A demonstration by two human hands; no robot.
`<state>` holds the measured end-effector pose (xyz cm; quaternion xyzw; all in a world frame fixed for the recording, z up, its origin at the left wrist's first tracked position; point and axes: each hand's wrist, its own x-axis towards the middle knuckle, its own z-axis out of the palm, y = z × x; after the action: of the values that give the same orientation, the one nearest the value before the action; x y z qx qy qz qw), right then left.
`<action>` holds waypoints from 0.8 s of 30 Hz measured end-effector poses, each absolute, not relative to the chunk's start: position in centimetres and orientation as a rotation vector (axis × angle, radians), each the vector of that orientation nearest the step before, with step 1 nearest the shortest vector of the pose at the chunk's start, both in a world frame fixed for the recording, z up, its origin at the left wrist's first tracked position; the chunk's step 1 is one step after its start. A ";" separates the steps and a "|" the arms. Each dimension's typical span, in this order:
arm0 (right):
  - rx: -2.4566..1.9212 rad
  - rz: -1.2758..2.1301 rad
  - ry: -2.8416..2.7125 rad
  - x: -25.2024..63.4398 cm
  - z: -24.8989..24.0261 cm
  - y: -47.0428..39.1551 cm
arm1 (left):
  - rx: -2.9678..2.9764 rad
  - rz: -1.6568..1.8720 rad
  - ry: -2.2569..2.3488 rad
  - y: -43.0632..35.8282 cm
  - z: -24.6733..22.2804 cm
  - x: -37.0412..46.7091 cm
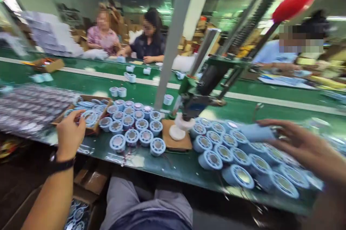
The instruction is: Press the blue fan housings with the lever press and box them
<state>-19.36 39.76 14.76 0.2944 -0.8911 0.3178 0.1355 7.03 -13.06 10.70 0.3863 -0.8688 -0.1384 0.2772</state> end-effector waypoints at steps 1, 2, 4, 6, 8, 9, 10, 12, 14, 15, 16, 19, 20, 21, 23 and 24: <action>0.919 0.942 -2.639 -16.1 14.0 40.2 | 0.950 -0.486 -2.281 -10.8 9.7 7.1; 1.014 0.970 -2.692 -13.0 12.9 40.0 | 0.813 -0.604 -2.269 -8.1 8.6 7.1; 1.195 0.979 -2.802 -7.9 10.2 38.5 | 0.362 -0.938 -2.371 -1.7 6.6 6.7; 1.301 0.933 -2.909 -4.6 7.8 36.4 | 0.006 -1.245 -2.452 4.5 4.9 5.3; 1.312 0.876 -2.992 -3.1 6.2 34.7 | -0.127 -1.383 -2.462 9.0 3.7 2.9; 1.297 0.854 -3.021 -2.8 5.7 34.2 | -0.145 -1.405 -2.470 10.4 3.1 1.6; 1.280 0.838 -3.044 -2.7 5.5 33.8 | -0.140 -1.403 -2.484 11.2 2.6 0.4; 1.236 0.825 -3.077 -2.6 5.3 33.6 | -0.116 -1.338 -2.530 11.7 1.6 -1.4; 1.195 0.843 -3.072 -2.6 5.3 33.6 | -0.097 -1.219 -2.579 11.2 0.6 -1.9; 1.191 0.861 -3.051 -2.6 5.2 33.5 | -0.096 -1.152 -2.598 10.8 0.2 -1.8; 1.198 0.883 -3.018 -2.6 5.1 33.3 | -0.097 -1.089 -2.615 10.3 -0.2 -1.5; 1.275 0.948 -2.890 -3.1 4.5 32.1 | -0.101 -0.919 -2.666 9.0 -0.9 -0.4; 1.312 0.973 -2.841 -3.4 4.3 31.5 | -0.089 -0.853 -2.675 8.5 -1.0 -0.1; 1.348 1.000 -2.792 -3.9 4.0 31.0 | -0.074 -0.787 -2.678 8.1 -1.1 0.1; 1.406 1.072 -2.690 -4.8 3.3 30.0 | -0.056 -0.676 -2.666 7.6 -1.3 0.4; 1.421 1.118 -2.636 -5.2 2.9 29.6 | -0.053 -0.636 -2.659 7.5 -1.4 0.5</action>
<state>-5.23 29.60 2.94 0.4445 -0.8243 0.3495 -0.0276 0.52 7.50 -1.40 -0.0190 -0.9523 -0.2277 0.2021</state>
